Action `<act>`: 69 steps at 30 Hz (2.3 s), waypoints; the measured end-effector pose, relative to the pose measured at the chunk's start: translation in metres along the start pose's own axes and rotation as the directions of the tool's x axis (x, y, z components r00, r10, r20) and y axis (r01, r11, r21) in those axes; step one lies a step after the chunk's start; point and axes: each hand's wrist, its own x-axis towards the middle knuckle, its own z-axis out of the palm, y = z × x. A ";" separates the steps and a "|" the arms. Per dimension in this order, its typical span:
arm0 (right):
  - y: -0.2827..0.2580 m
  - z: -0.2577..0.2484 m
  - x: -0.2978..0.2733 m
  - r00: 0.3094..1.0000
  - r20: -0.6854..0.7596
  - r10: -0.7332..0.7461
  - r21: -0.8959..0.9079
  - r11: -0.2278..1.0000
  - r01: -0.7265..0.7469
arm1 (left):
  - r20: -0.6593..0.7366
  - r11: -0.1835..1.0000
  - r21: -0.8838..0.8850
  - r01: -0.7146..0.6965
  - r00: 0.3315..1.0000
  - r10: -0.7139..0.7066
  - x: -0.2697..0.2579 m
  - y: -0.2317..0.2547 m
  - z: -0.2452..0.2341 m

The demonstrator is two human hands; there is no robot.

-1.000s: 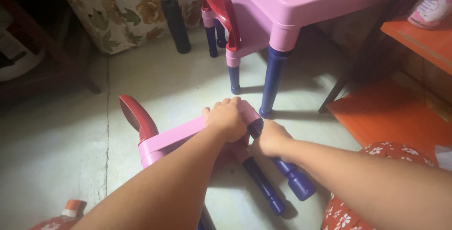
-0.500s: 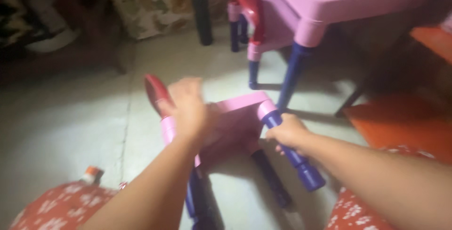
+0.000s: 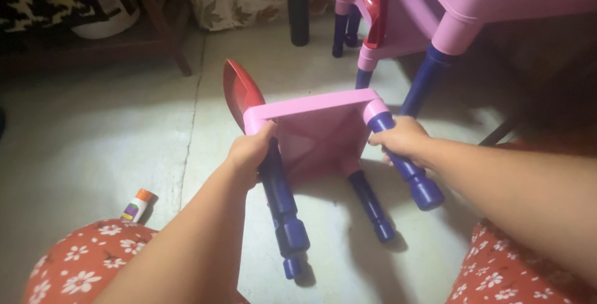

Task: The person assembles a small plastic chair by inserting blue legs into a pink seat frame, then attaching a red backrest. They also move a pink table and another chair to arrange the furniture.

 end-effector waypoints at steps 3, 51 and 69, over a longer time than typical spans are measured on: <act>-0.014 0.016 -0.001 0.798 -0.406 -0.445 -0.659 0.747 0.081 | -0.053 0.997 0.057 0.044 0.998 -0.041 0.005 0.004 0.004; -0.068 0.140 -0.104 0.874 0.480 -0.068 0.324 0.940 -0.105 | 0.110 0.984 -0.152 0.090 0.991 -0.074 0.021 0.005 0.002; 0.023 -0.012 -0.017 0.973 0.157 0.172 0.382 0.898 -0.220 | -0.199 0.999 0.040 -0.036 0.979 0.043 0.011 0.016 0.012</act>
